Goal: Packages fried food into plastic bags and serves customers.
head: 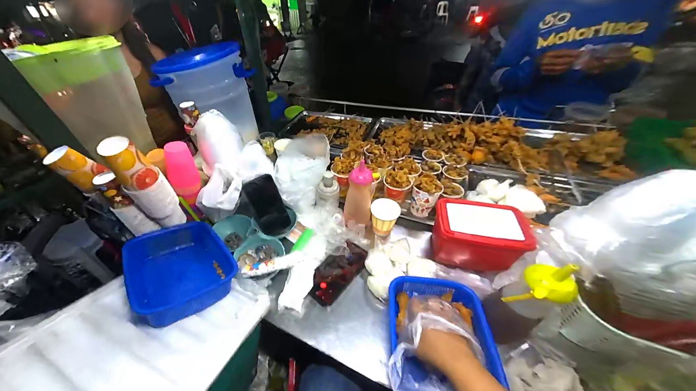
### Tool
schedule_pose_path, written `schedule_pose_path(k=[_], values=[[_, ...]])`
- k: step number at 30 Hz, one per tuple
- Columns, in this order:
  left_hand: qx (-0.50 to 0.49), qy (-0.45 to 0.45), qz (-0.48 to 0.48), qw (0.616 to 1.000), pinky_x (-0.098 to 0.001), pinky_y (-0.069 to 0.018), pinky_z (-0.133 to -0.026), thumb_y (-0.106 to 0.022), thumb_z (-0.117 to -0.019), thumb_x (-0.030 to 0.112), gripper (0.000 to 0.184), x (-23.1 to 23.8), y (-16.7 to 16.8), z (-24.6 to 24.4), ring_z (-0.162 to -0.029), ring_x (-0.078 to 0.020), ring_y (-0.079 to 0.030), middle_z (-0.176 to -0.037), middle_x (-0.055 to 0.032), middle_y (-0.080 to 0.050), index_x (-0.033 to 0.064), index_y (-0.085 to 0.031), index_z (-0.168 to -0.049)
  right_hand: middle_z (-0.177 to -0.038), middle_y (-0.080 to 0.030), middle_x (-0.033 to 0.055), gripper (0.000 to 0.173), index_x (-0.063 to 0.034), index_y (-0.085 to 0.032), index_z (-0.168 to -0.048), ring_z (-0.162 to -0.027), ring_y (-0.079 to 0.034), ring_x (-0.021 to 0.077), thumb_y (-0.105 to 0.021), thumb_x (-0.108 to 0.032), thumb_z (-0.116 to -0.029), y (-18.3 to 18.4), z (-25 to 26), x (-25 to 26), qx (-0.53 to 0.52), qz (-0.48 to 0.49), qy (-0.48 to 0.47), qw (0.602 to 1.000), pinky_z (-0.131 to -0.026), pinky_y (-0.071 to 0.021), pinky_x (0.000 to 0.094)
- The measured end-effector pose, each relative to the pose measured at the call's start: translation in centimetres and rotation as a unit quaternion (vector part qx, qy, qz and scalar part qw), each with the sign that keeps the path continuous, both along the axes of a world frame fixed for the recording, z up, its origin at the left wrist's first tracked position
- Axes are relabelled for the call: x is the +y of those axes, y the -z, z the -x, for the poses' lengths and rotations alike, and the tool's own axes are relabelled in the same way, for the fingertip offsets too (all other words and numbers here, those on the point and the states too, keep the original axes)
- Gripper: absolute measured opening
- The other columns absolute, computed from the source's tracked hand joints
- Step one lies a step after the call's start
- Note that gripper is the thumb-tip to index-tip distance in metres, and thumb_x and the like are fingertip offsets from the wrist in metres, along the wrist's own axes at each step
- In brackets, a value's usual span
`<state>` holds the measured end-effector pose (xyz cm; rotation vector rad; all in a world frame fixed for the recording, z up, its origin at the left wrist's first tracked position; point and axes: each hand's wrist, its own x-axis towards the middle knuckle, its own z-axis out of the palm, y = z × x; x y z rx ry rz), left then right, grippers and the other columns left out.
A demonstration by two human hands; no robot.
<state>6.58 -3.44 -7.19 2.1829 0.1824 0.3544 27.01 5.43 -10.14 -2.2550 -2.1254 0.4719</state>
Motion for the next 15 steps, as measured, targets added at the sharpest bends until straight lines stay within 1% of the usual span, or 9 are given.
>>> schedule_pose_path(k=[2,4,5,7,8,10,11,13,15], values=[[0.021,-0.051,0.009,0.998,-0.0424,-0.0479,-0.110,-0.063,-0.0949,-0.002,0.033,-0.1,0.3,-2.4,-0.122,-0.0317,-0.065,-0.127,-0.0235,-0.068,-0.0074,-0.066,-0.127,-0.135,-0.061,0.0271,0.060,-0.0006,-0.065,-0.129,-0.134,-0.052,0.0457,-0.070,-0.045,-0.0891,0.0,-0.1,-0.6,0.014,0.004,-0.003,1.000,-0.110,-0.0388,0.0673],[0.066,-0.163,0.124,0.977,-0.0412,-0.0503,-0.107,-0.059,-0.0965,-0.002,0.049,0.7,0.9,-5.0,-0.121,-0.0313,-0.064,-0.135,-0.0268,-0.060,-0.0102,-0.049,-0.144,-0.140,-0.058,0.0262,0.056,-0.0008,-0.062,-0.134,-0.137,-0.049,0.0439,-0.067,-0.040,-0.0936,-0.5,0.0,-1.4,0.032,0.017,0.010,0.999,-0.112,-0.0372,0.0654],[0.072,-0.227,0.219,0.946,-0.0400,-0.0531,-0.103,-0.057,-0.0972,-0.001,0.054,1.2,1.3,-6.3,-0.116,-0.0282,-0.066,-0.135,-0.0242,-0.060,-0.0089,-0.042,-0.148,-0.144,-0.055,0.0255,0.054,-0.0004,-0.059,-0.138,-0.140,-0.046,0.0424,-0.064,-0.035,-0.0970,-0.3,0.0,-1.8,0.055,0.030,0.027,0.998,-0.114,-0.0356,0.0636],[0.010,-0.338,0.392,0.855,-0.0353,-0.0565,-0.089,-0.056,-0.0967,-0.003,0.053,1.9,1.9,-8.3,-0.094,-0.0196,-0.068,-0.115,-0.0167,-0.064,-0.0074,-0.037,-0.146,-0.147,-0.054,0.0247,0.048,0.0003,-0.058,-0.141,-0.142,-0.046,0.0407,-0.057,-0.028,-0.1025,-0.1,0.1,-2.5,0.080,0.029,0.046,0.995,-0.115,-0.0359,0.0607],[-0.024,-0.366,0.449,0.815,-0.0336,-0.0576,-0.084,-0.055,-0.0965,-0.004,0.051,2.1,1.9,-8.9,-0.087,-0.0174,-0.067,-0.106,-0.0147,-0.063,-0.0080,-0.035,-0.144,-0.147,-0.055,0.0230,0.046,-0.0022,-0.059,-0.141,-0.142,-0.046,0.0395,-0.057,-0.028,-0.1018,-0.3,0.0,-2.2,0.068,0.009,0.037,0.997,-0.116,-0.0356,0.0600],[-0.056,-0.387,0.498,0.774,-0.0342,-0.0580,-0.083,-0.054,-0.0965,-0.004,0.055,1.9,2.0,-9.5,-0.088,-0.0184,-0.068,-0.104,-0.0154,-0.062,-0.0074,-0.029,-0.145,-0.146,-0.055,0.0218,0.051,-0.0059,-0.061,-0.139,-0.142,-0.046,0.0396,-0.062,-0.034,-0.0965,-1.1,-0.4,-1.9,0.033,-0.004,0.011,0.999,-0.116,-0.0352,0.0613],[-0.058,-0.391,0.507,0.766,-0.0353,-0.0573,-0.086,-0.053,-0.0983,-0.002,0.058,1.7,2.1,-9.6,-0.092,-0.0201,-0.067,-0.110,-0.0176,-0.061,-0.0057,-0.025,-0.149,-0.146,-0.055,0.0227,0.056,-0.0050,-0.061,-0.138,-0.142,-0.045,0.0406,-0.068,-0.037,-0.0922,-1.4,-0.6,-1.8,0.031,0.008,0.000,0.999,-0.116,-0.0340,0.0623],[-0.061,-0.392,0.532,0.748,-0.0379,-0.0562,-0.089,-0.051,-0.1027,0.004,0.066,2.0,2.0,-9.6,-0.102,-0.0246,-0.066,-0.131,-0.0225,-0.055,0.0037,-0.015,-0.158,-0.138,-0.060,0.0239,0.069,-0.0031,-0.065,-0.129,-0.136,-0.050,0.0422,-0.078,-0.050,-0.0791,-1.3,-1.1,-1.0,0.023,0.012,-0.010,1.000,-0.111,-0.0382,0.0639],[-0.067,-0.393,0.549,0.735,-0.0388,-0.0556,-0.090,-0.047,-0.1063,0.011,0.066,2.7,2.3,-9.6,-0.109,-0.0268,-0.064,-0.147,-0.0228,-0.044,0.0113,-0.011,-0.161,-0.133,-0.063,0.0219,0.072,-0.0041,-0.069,-0.122,-0.133,-0.053,0.0408,-0.080,-0.056,-0.0728,-1.3,-1.1,-0.4,0.015,0.013,-0.005,1.000,-0.109,-0.0413,0.0629]])
